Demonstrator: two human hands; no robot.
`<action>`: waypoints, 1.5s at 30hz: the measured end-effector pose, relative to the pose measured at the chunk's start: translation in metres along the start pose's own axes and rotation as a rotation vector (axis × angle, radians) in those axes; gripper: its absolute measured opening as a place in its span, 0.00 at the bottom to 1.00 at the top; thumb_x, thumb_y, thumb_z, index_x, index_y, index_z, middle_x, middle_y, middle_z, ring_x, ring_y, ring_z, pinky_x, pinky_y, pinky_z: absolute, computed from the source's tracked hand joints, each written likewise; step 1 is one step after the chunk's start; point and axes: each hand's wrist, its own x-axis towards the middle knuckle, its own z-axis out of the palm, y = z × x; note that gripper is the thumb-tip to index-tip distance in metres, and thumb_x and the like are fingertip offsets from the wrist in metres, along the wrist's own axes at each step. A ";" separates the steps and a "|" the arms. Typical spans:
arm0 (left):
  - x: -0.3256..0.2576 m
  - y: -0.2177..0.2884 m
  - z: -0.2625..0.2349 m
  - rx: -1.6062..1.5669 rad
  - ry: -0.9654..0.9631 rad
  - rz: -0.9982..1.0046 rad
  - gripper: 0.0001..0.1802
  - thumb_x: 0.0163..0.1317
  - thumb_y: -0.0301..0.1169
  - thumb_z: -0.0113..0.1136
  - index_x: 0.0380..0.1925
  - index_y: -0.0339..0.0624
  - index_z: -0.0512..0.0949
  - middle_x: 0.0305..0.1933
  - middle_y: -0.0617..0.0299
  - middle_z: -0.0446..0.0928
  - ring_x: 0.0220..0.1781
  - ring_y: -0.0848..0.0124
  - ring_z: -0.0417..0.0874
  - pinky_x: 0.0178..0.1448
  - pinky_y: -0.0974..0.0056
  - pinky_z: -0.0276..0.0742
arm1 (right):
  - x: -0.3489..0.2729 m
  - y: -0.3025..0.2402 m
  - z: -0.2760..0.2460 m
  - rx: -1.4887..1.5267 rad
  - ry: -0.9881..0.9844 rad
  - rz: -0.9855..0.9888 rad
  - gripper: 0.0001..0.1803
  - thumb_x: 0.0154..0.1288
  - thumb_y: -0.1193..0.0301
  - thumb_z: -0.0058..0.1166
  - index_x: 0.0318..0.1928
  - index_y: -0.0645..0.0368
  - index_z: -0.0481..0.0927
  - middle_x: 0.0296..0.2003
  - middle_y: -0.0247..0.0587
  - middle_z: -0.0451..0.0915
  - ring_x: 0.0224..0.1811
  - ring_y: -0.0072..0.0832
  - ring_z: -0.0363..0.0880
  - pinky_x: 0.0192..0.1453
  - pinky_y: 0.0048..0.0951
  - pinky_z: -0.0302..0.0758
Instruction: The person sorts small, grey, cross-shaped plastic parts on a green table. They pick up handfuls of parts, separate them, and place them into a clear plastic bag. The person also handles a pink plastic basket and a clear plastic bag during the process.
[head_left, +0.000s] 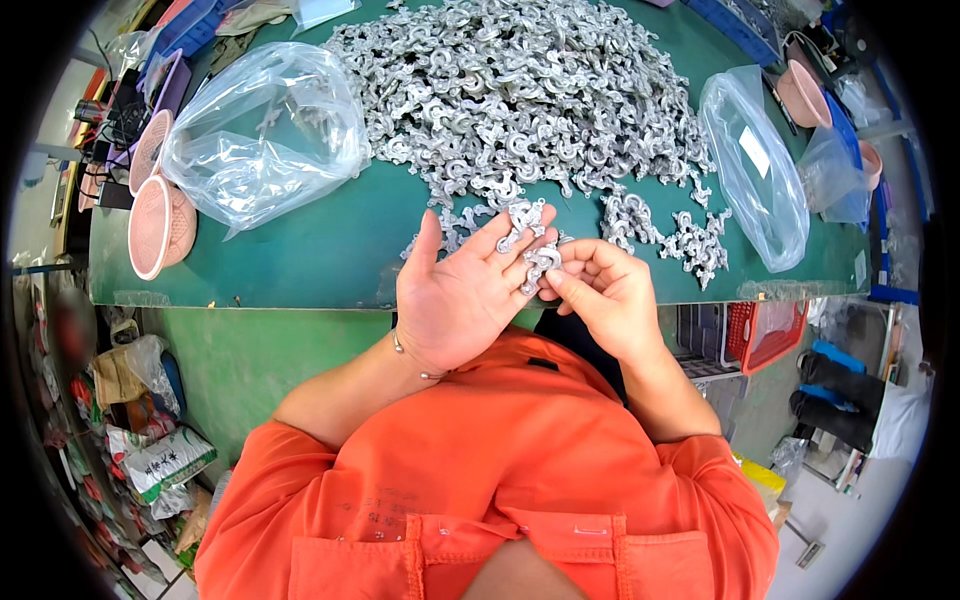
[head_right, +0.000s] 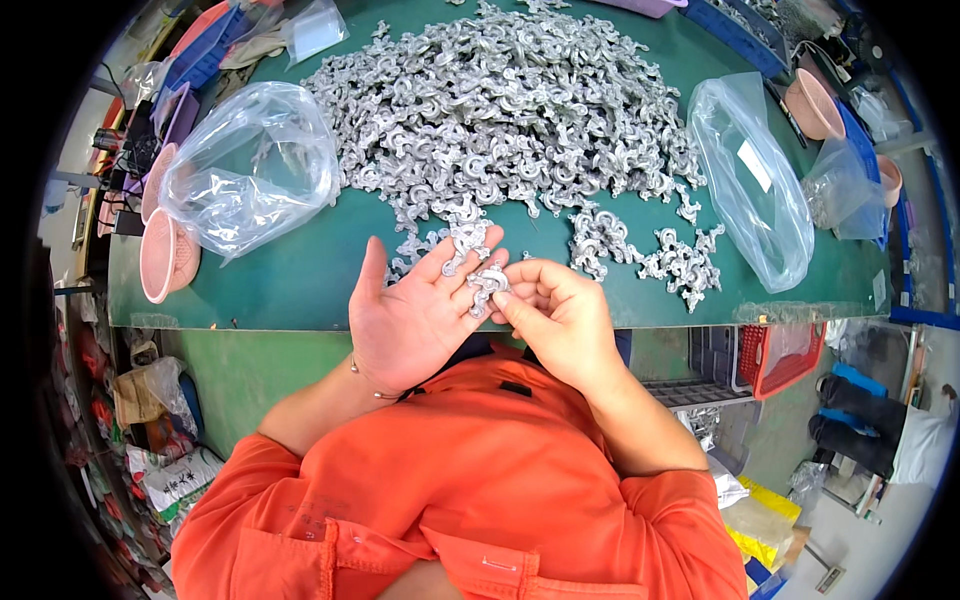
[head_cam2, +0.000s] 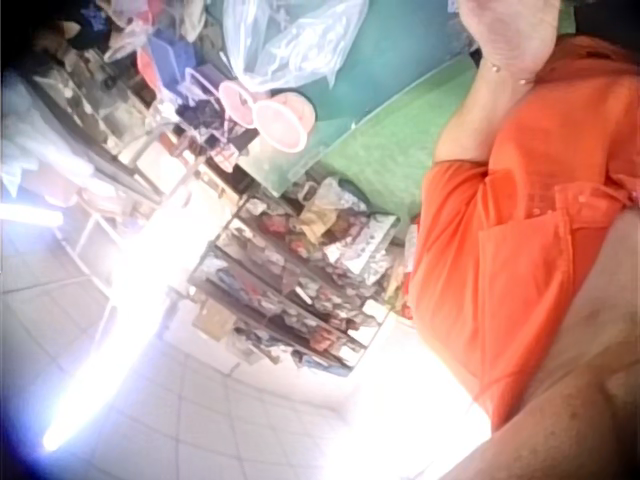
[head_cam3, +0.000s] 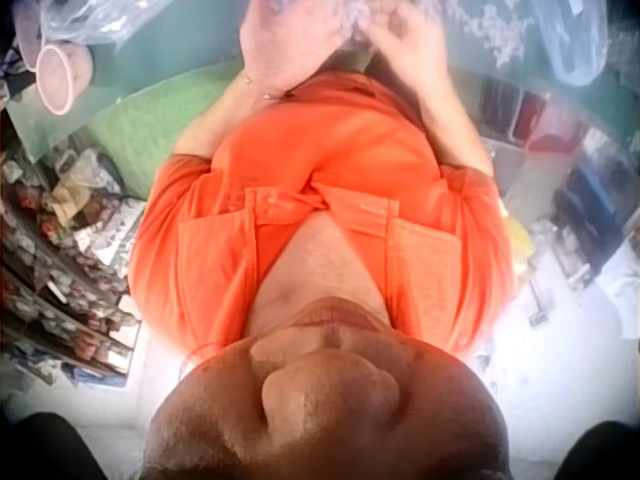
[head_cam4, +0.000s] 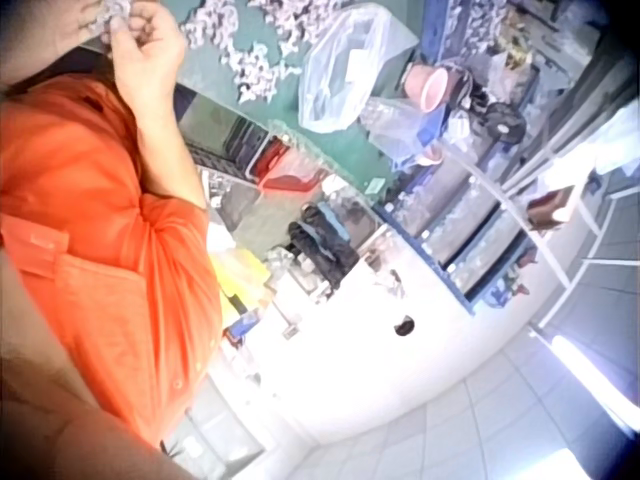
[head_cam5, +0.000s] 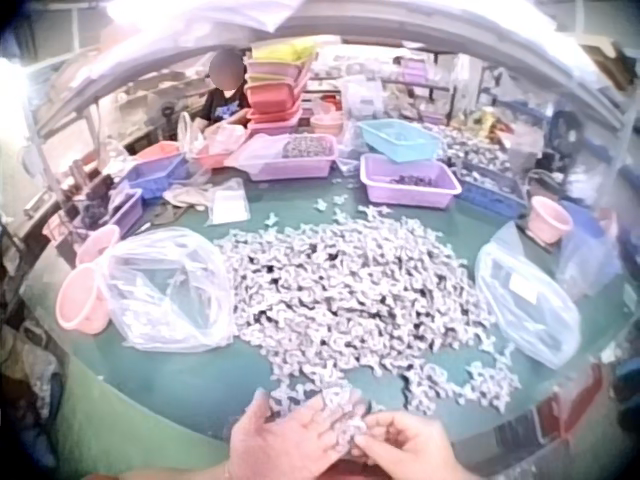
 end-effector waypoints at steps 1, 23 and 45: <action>-0.001 0.000 -0.001 0.002 -0.012 0.002 0.41 0.65 0.61 0.32 0.65 0.39 0.59 0.73 0.53 0.49 0.74 0.60 0.50 0.74 0.54 0.45 | 0.000 0.000 -0.002 0.027 -0.018 0.013 0.11 0.63 0.79 0.54 0.46 0.68 0.75 0.33 0.41 0.81 0.32 0.21 0.80 0.32 0.19 0.77; -0.005 0.001 -0.011 0.271 0.165 0.126 0.26 0.66 0.26 0.42 0.64 0.44 0.57 0.71 0.55 0.54 0.73 0.62 0.54 0.73 0.56 0.54 | 0.006 0.011 -0.014 0.356 -0.051 0.138 0.09 0.66 0.79 0.48 0.46 0.67 0.75 0.33 0.47 0.82 0.32 0.30 0.83 0.33 0.26 0.82; -0.003 0.004 -0.016 0.236 0.175 0.148 0.24 0.68 0.28 0.42 0.64 0.41 0.57 0.70 0.50 0.56 0.72 0.58 0.56 0.73 0.54 0.56 | 0.011 0.011 0.018 -0.366 0.037 -0.277 0.13 0.55 0.78 0.61 0.42 0.61 0.77 0.33 0.36 0.76 0.31 0.19 0.76 0.30 0.19 0.73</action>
